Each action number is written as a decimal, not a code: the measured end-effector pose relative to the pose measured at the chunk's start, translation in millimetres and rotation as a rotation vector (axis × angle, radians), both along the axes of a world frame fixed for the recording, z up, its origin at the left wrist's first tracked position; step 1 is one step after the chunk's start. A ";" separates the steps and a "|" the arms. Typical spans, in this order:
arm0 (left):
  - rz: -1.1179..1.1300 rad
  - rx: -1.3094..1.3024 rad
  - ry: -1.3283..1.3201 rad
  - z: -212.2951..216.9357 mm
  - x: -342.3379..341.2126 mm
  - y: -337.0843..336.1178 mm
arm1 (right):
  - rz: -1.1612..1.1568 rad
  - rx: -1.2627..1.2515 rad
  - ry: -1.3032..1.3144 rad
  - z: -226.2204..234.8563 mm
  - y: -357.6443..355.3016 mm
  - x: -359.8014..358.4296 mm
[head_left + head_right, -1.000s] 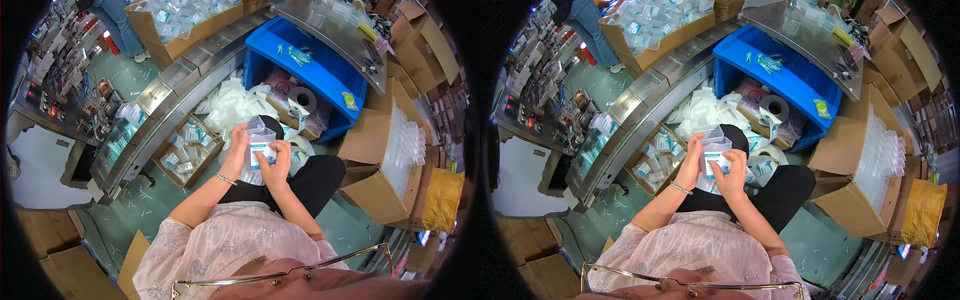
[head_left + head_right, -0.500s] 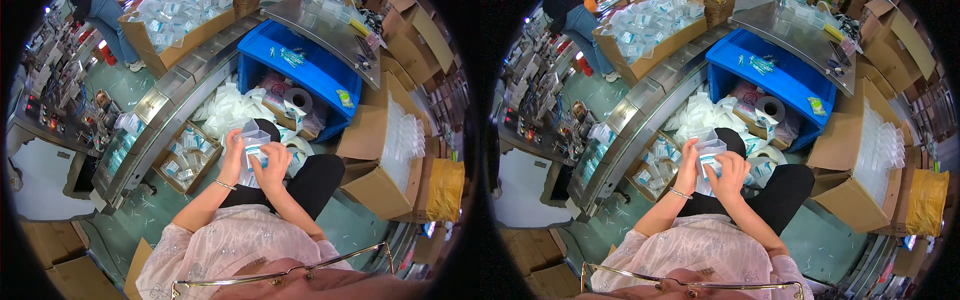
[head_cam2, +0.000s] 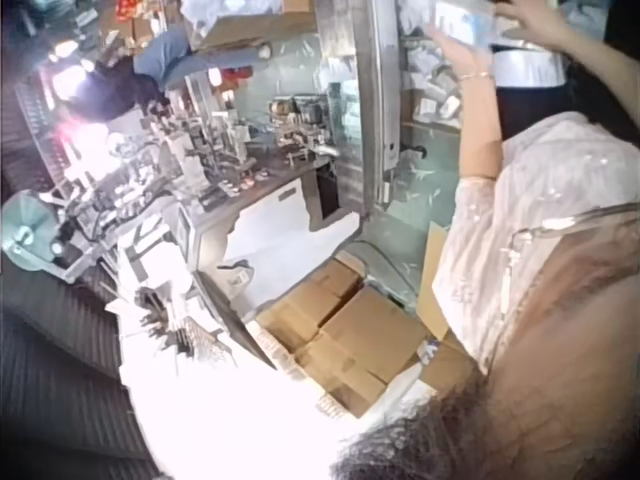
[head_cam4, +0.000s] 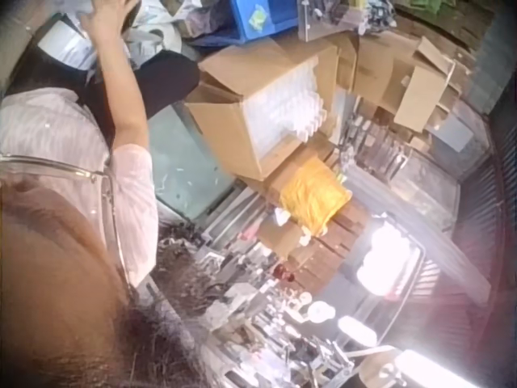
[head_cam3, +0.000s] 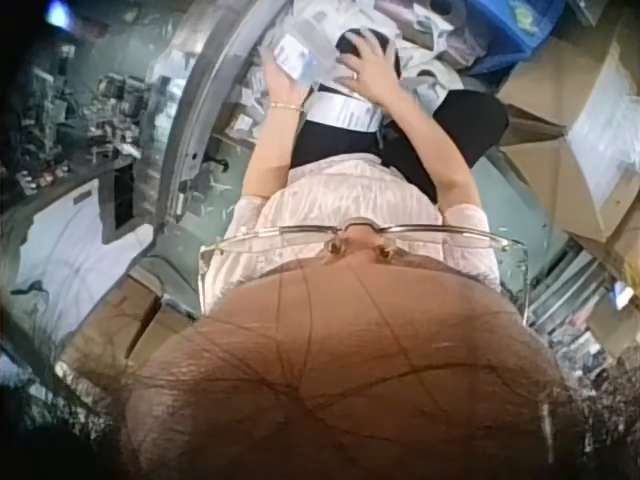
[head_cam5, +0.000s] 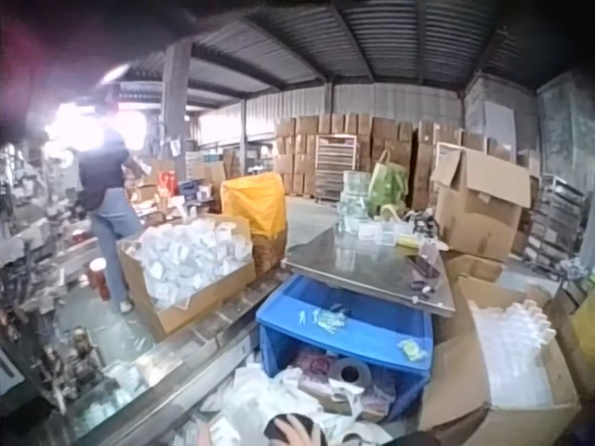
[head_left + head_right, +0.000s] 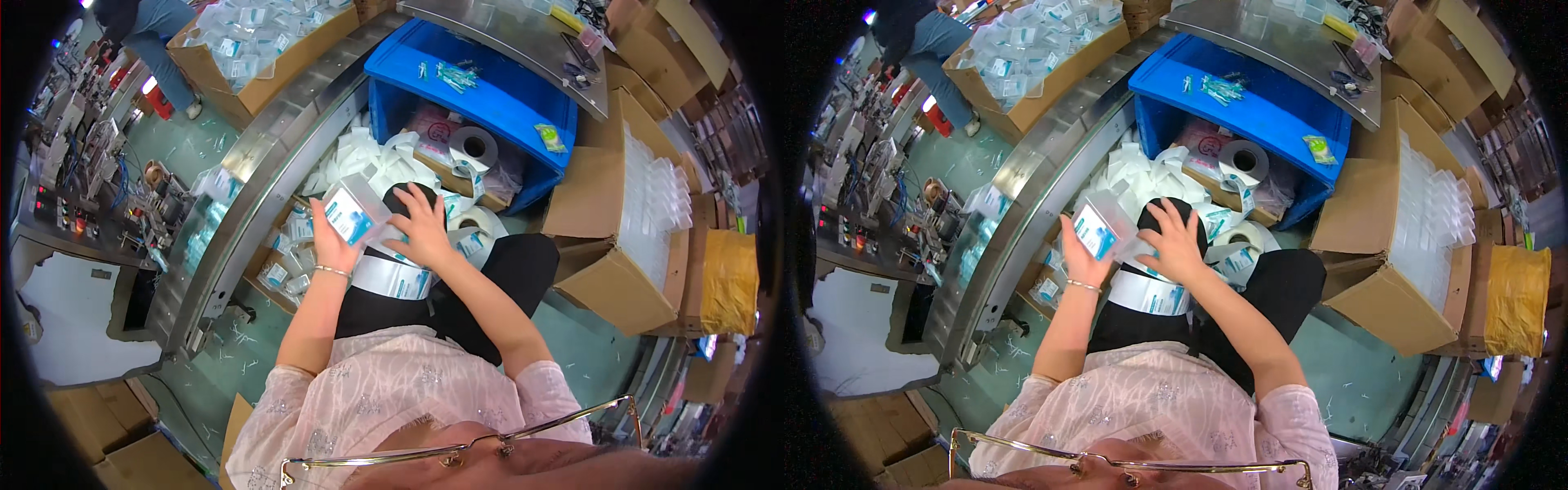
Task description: The person packs packaged items from a conveyor into plastic cases and places them into a cardboard box. The person then takes plastic compartment boxes and applies adhesive labels onto them.
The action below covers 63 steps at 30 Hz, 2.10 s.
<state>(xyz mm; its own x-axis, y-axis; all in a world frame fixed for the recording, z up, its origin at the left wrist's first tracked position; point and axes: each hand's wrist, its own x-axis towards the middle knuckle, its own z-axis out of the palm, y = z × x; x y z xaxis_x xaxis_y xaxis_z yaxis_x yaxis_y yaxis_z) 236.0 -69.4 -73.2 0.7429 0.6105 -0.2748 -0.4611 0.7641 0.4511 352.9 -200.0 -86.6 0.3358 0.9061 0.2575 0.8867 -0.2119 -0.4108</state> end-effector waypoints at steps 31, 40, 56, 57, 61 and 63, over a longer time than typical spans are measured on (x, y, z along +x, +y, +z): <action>-0.002 0.148 0.035 -37.6 15.6 -5.1 | -0.174 1.019 1.088 -16.7 -126.8 -1.4; -0.098 -0.179 -0.398 1.2 -3.0 -28.5 | -0.278 1.013 1.321 36.0 -37.4 -46.0; -0.334 -0.104 -0.420 0.3 -15.4 -34.3 | 0.070 0.904 1.450 38.3 -1.2 -90.5; -0.321 -0.113 -0.399 0.9 -14.6 -34.6 | 0.069 0.902 1.449 37.8 -0.7 -90.4; -0.322 -0.086 -0.370 -0.5 -13.9 -34.2 | 0.066 0.904 1.422 38.4 0.0 -90.7; -0.334 -0.078 -0.382 -0.3 -13.8 -34.3 | 0.067 0.911 1.412 38.3 -0.7 -90.6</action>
